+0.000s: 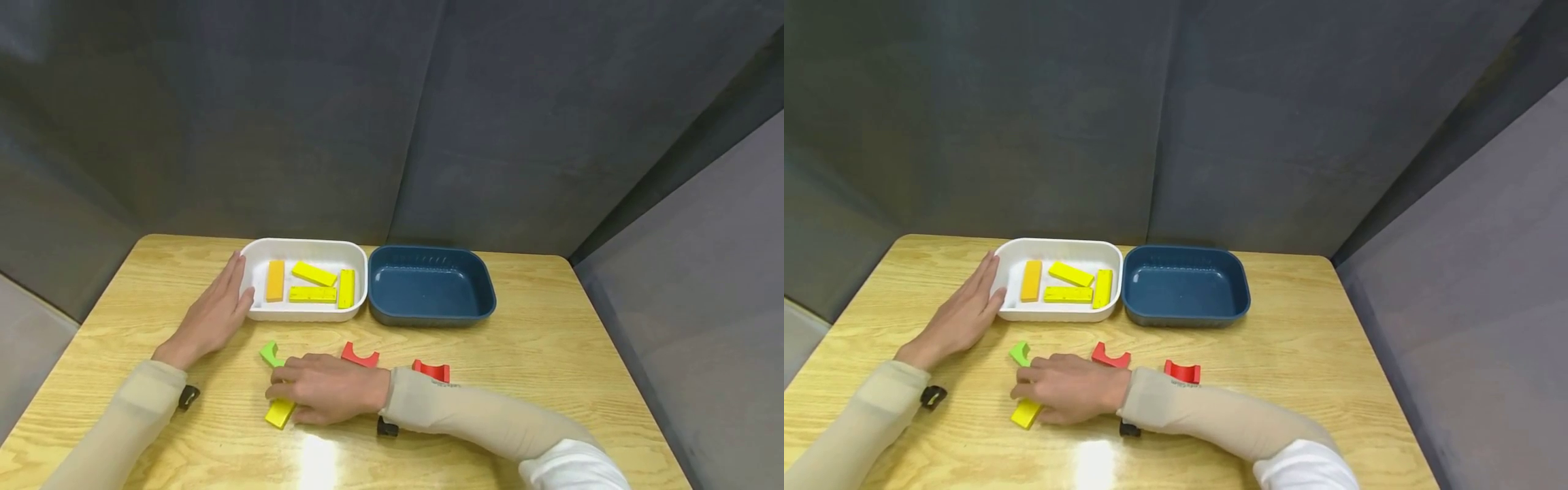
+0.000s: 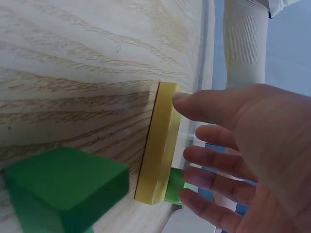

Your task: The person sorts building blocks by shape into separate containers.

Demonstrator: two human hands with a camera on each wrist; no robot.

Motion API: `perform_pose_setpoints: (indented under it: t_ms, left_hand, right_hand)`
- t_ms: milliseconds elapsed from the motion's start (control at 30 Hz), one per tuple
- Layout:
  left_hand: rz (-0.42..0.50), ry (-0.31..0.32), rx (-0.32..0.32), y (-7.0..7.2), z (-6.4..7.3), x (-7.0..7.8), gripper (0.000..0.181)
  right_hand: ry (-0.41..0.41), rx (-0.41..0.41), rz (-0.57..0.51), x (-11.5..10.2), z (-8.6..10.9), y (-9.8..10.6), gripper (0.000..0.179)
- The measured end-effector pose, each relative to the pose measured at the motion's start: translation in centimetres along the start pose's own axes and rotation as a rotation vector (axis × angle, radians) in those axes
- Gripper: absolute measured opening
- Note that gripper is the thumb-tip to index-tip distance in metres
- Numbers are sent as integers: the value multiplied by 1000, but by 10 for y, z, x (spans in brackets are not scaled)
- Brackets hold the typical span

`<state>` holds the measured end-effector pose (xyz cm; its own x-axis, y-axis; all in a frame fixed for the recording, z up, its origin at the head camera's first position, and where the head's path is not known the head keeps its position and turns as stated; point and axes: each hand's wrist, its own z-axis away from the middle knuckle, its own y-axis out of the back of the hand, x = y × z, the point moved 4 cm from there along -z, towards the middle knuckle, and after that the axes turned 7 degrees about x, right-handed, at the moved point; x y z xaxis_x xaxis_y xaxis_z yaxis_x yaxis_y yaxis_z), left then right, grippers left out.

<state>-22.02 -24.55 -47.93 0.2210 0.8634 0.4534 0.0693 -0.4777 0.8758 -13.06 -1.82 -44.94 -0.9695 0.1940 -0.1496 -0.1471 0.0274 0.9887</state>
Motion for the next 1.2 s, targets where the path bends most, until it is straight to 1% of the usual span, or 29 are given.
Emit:
perform_pose_setpoints:
  t_ms: [133, 400, 700, 800, 933, 1200]
  left_hand:
    - [1, 2, -2, -1, 1, 0, 74]
    - [3, -2, 1, -1, 3, 0, 74]
    - [8, 8, -7, -3, 5, 0, 74]
    - [9, 8, -9, -4, 5, -1, 74]
    - [5, 1, -7, -3, 3, 0, 74]
    - [-6, -5, -2, 0, 1, 1, 74]
  right_hand:
    - [2, -28, 42, 0, -1, -4, 44]
    - [5, -49, 81, 2, -3, -10, 40]
    - [3, -69, 100, 2, -4, -13, 35]
    - [-2, -80, 98, 3, -4, -15, 36]
    - [-10, -87, 105, 4, -5, -14, 40]
    - [-2, -82, 134, 5, -5, -10, 31]
